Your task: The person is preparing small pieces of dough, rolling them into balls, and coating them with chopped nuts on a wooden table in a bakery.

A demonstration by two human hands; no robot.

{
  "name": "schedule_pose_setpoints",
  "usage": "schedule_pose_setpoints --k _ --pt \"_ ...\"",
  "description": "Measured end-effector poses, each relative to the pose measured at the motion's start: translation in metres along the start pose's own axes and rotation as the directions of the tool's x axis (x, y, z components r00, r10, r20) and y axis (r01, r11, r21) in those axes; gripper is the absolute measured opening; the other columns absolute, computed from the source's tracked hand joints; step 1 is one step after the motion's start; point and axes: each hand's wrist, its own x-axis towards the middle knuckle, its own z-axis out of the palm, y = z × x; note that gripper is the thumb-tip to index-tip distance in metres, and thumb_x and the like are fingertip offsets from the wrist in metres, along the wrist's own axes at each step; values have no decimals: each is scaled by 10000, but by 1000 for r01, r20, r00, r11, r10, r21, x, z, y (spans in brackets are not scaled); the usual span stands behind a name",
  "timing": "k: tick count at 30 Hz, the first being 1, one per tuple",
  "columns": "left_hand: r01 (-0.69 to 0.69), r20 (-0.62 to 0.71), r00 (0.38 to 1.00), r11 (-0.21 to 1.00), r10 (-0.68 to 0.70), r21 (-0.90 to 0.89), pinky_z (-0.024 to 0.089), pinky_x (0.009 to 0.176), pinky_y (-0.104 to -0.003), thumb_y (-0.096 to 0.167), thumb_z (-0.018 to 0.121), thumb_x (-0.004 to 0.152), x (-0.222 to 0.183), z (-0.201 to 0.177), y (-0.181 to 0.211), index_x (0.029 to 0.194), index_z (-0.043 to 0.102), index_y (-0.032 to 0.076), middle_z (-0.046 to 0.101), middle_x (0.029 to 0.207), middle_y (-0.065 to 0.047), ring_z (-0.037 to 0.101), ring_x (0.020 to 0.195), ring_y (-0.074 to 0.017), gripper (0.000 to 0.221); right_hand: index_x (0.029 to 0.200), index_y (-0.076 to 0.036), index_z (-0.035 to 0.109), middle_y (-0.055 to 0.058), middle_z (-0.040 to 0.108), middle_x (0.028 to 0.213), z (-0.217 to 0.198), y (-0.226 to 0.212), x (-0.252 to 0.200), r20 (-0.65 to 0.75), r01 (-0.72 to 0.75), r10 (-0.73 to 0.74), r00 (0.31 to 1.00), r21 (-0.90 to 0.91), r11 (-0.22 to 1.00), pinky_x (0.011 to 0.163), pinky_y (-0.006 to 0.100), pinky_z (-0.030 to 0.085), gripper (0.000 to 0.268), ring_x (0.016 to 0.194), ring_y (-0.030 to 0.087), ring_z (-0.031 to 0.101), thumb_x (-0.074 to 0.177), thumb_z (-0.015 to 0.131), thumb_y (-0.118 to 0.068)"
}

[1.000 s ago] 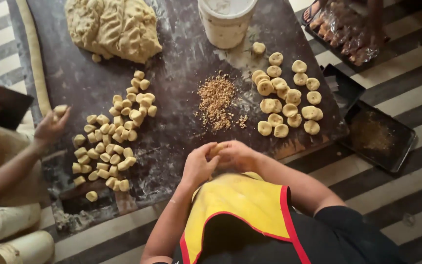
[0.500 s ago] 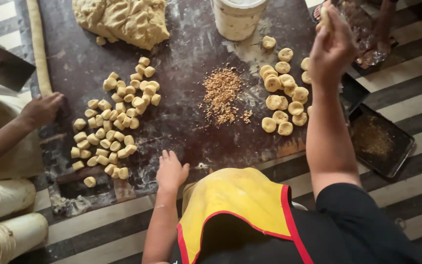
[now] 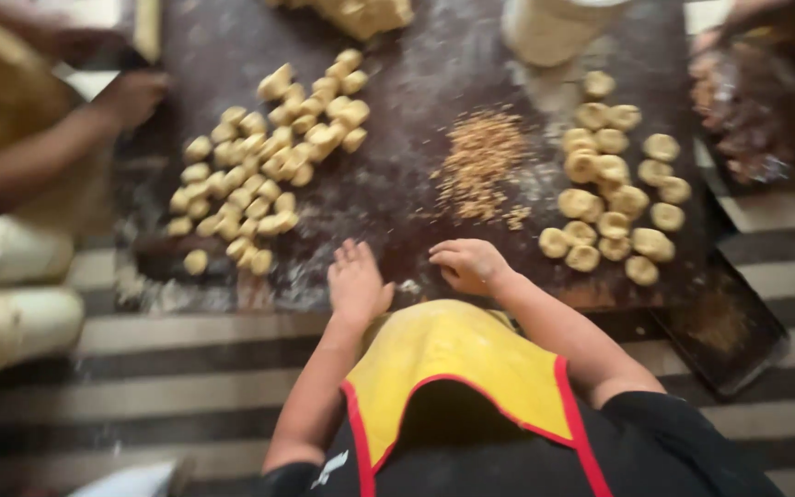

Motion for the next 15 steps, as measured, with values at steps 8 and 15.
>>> schedule_pose_setpoints --k 8,15 --pt "-76 -127 990 986 57 -150 363 1115 -518 499 776 776 24 45 -34 1499 318 -30 316 1558 -298 347 1424 -461 1006 1005 -100 761 83 742 1171 11 -13 49 67 -70 69 995 17 997 886 402 576 229 1046 308 705 782 713 -82" --pt "109 -329 858 767 -393 -632 570 921 -473 347 650 952 38 14 -88 1214 729 235 665 1252 -99 686 1109 -360 295 1082 -74 717 143 716 1189 40 1 136 12 -15 16 1000 -58 998 959 435 554 225 1107 359 679 860 680 -78"
